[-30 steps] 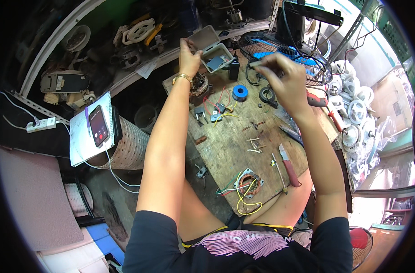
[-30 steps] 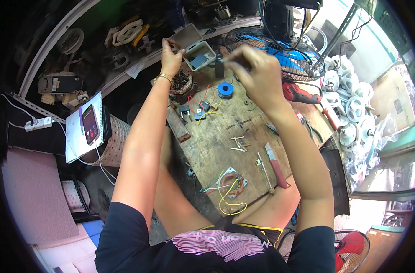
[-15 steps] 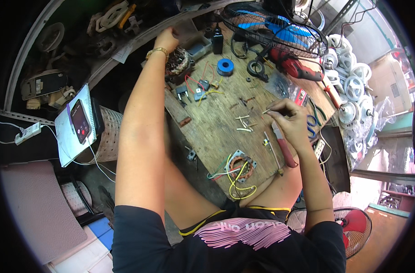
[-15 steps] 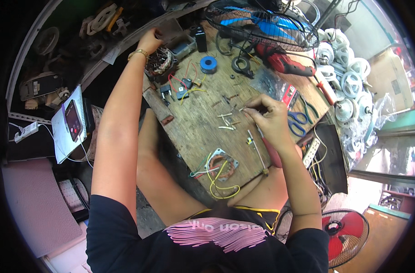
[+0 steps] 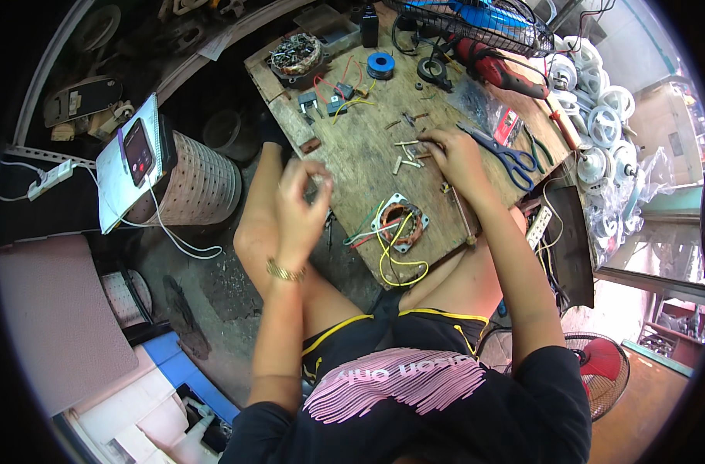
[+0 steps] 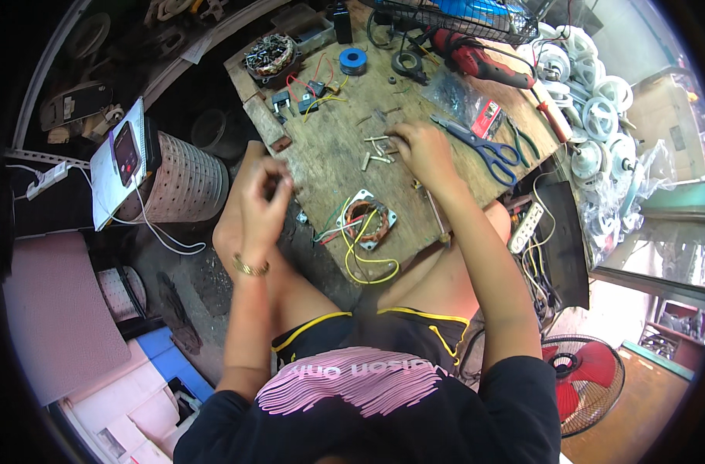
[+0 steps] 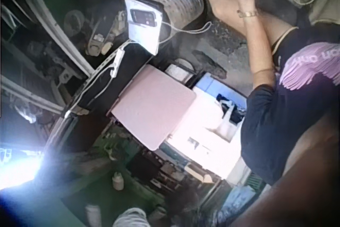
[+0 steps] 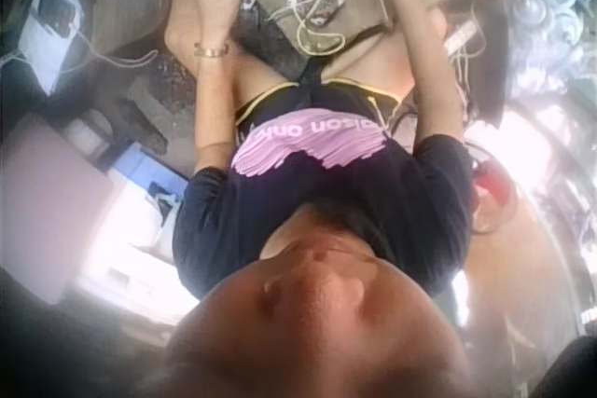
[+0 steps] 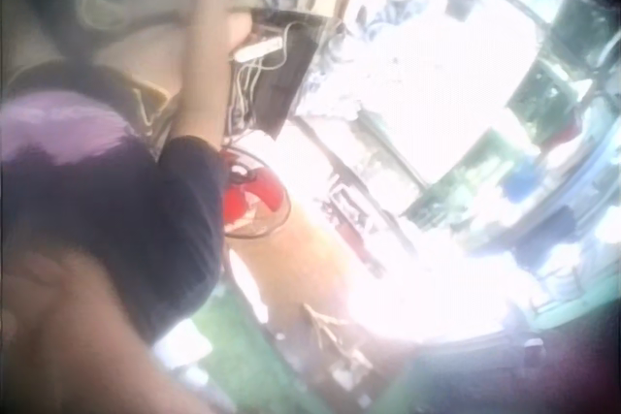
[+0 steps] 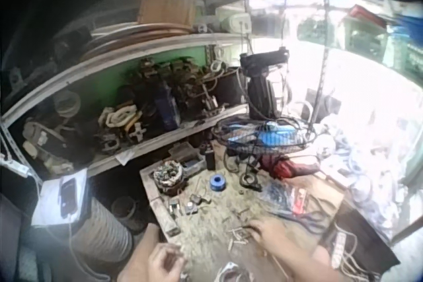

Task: The person repairs a motor stator by hand. They thread wires through the stator core, trim excess material with scissors, and handle the stator assembly on a wooden table.

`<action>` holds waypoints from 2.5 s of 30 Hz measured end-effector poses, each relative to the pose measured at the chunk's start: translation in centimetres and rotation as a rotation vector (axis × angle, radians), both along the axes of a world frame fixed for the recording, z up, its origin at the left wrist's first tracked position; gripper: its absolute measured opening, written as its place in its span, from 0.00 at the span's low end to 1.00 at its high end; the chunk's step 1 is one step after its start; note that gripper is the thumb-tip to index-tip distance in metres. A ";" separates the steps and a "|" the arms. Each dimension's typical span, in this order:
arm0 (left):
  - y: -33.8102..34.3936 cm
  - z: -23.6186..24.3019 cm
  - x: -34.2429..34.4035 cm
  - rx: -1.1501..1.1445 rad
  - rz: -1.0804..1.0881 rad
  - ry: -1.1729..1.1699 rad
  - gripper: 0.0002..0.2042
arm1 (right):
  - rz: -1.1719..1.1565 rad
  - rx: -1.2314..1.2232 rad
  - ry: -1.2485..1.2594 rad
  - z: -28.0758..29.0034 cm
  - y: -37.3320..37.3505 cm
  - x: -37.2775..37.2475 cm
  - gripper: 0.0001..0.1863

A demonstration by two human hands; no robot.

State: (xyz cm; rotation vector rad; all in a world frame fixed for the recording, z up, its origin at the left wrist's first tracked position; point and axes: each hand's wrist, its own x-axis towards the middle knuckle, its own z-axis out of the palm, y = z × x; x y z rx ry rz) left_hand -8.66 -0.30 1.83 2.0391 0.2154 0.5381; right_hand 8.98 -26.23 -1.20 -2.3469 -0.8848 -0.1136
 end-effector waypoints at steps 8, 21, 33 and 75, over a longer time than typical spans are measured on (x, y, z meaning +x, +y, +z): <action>-6.2 -2.1 -7.8 -0.090 0.027 0.099 0.06 | -0.001 -0.266 0.034 0.1 2.2 0.3 0.11; -8.0 3.1 -2.6 -0.027 -0.123 0.074 0.07 | 0.321 0.023 -0.068 8.0 0.5 -10.6 0.08; -6.4 0.4 -5.0 -0.706 -0.039 0.027 0.05 | -0.352 0.232 -0.205 3.3 -10.1 -5.7 0.06; -3.9 -2.0 9.2 -0.070 -0.133 0.098 0.12 | -0.074 0.114 0.023 0.6 3.0 -0.4 0.12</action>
